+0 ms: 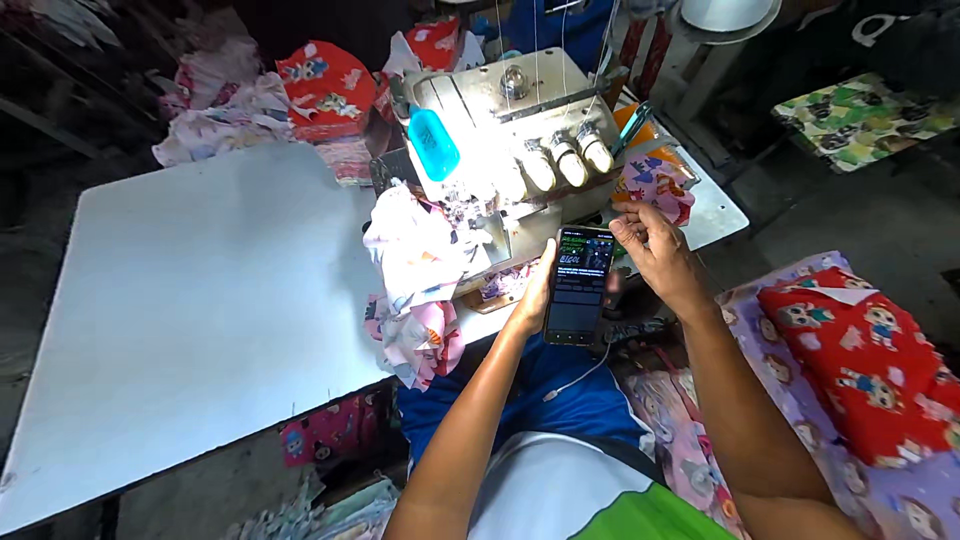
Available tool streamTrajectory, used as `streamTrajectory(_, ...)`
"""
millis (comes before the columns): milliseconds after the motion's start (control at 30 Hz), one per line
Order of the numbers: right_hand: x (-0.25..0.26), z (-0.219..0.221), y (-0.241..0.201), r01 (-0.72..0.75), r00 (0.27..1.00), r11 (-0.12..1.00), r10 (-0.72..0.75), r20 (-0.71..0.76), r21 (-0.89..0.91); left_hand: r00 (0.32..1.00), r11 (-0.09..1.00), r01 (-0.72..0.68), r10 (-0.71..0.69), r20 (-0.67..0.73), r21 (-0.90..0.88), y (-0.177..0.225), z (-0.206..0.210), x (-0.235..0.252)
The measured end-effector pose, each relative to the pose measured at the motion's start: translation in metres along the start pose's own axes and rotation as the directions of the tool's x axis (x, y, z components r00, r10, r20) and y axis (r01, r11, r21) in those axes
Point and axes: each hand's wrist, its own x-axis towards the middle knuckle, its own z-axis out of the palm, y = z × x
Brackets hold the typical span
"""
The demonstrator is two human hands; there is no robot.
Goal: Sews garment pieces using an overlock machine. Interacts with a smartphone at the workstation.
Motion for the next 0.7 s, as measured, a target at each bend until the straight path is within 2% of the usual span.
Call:
streamTrajectory(133, -0.004, 0.003, 0.007, -0.015, 1.000, 1.000, 0.015, 0.000, 0.020, 1.000, 1.000, -0.008, 0.008, -0.012, 0.004, 0.000, 0.000, 0.000)
streamTrajectory(267, -0.030, 0.011, 0.012, -0.038, 0.999, 0.999, 0.038, 0.024, -0.018, 0.988, 0.994, -0.012, 0.029, -0.154, 0.110, 0.002, 0.005, -0.003)
streamTrajectory(400, -0.075, 0.021, 0.020, -0.032, 0.999, 0.999, 0.033, 0.015, -0.036, 0.999, 0.999, -0.027, 0.028, -0.039, 0.020, 0.002, 0.004, -0.003)
streamTrajectory(500, -0.090, 0.020, 0.022, -0.031, 1.000, 1.000, 0.031, -0.006, -0.004, 0.997, 0.999, 0.008, -0.004, 0.074, -0.054, -0.001, -0.002, 0.001)
streamTrajectory(700, -0.080, 0.020, 0.008, -0.066, 0.997, 0.996, 0.069, -0.044, 0.066, 1.000, 1.000, -0.003, 0.003, 0.025, -0.029, -0.001, 0.001, -0.005)
